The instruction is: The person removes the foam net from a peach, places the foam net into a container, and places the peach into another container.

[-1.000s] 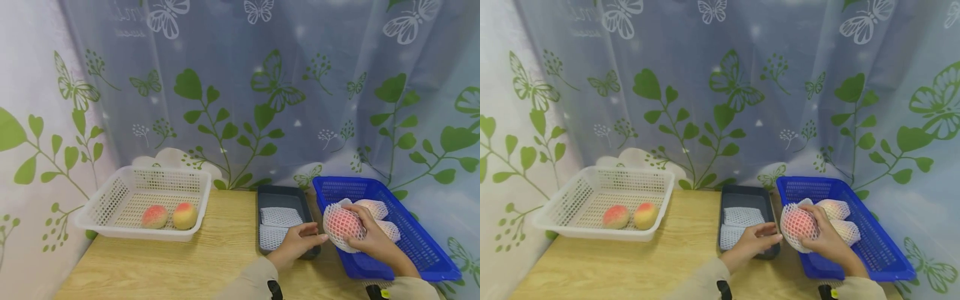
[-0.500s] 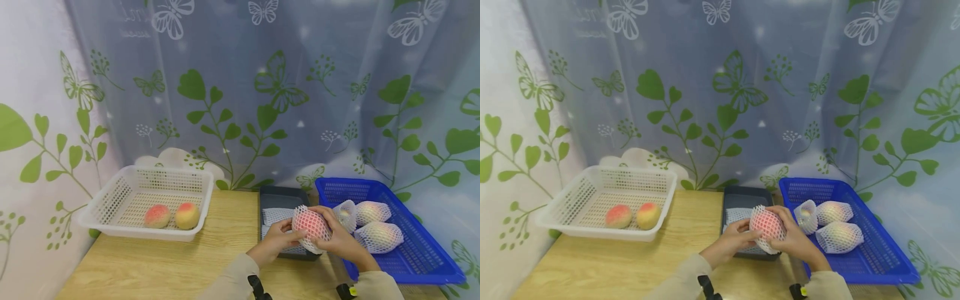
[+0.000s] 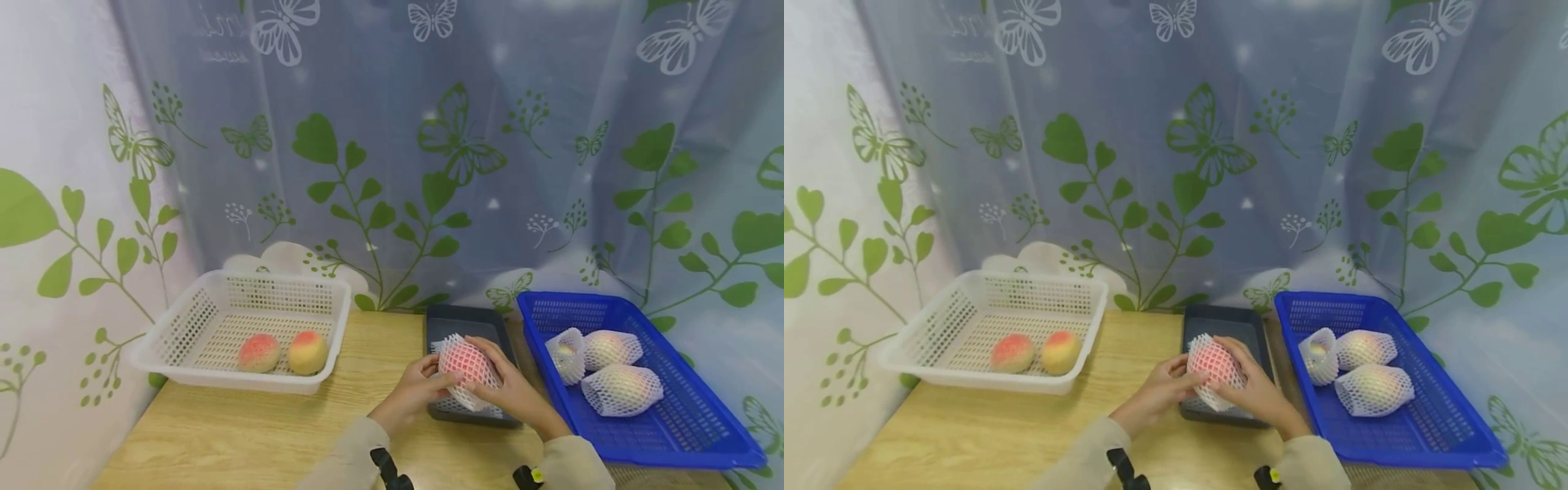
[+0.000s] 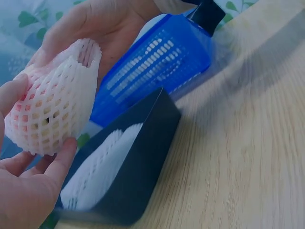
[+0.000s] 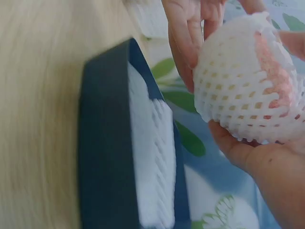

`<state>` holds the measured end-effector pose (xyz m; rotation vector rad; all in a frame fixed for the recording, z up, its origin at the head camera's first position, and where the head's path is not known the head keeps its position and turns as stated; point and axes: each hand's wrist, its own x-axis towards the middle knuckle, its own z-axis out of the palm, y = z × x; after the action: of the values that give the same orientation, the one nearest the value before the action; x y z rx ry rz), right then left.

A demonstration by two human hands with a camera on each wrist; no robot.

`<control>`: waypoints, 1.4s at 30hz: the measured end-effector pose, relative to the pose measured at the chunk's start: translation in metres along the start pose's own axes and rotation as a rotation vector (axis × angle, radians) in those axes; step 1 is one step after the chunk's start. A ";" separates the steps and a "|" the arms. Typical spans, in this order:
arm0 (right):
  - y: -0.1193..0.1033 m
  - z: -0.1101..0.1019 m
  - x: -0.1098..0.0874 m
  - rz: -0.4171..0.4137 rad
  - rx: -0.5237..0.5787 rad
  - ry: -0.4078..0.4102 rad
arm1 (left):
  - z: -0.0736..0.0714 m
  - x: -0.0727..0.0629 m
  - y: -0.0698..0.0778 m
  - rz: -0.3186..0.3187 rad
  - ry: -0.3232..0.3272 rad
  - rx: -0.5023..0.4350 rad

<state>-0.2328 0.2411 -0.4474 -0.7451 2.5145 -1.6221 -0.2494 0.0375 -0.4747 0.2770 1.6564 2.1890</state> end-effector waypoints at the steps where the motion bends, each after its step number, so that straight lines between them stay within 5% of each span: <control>1: 0.000 0.004 0.002 0.024 0.030 -0.002 | -0.004 -0.001 -0.001 0.002 0.006 -0.005; 7: 0.003 0.030 0.015 0.121 0.148 0.008 | -0.032 -0.008 -0.005 0.015 0.053 -0.003; 20: 0.000 0.079 0.043 0.180 0.161 0.048 | -0.082 -0.024 -0.008 0.023 0.212 0.034; 27: 0.007 0.105 0.058 0.088 0.023 0.066 | -0.100 -0.028 -0.014 0.006 0.337 0.095; 34: 0.013 0.125 0.065 0.005 -0.215 0.052 | -0.113 -0.032 -0.025 -0.002 0.336 0.088; 42: 0.013 0.131 0.068 0.009 -0.255 0.099 | -0.115 -0.031 -0.032 0.010 0.364 0.093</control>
<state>-0.2580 0.1065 -0.5027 -0.6885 2.8270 -1.3827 -0.2593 -0.0691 -0.5364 -0.0967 1.9506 2.2748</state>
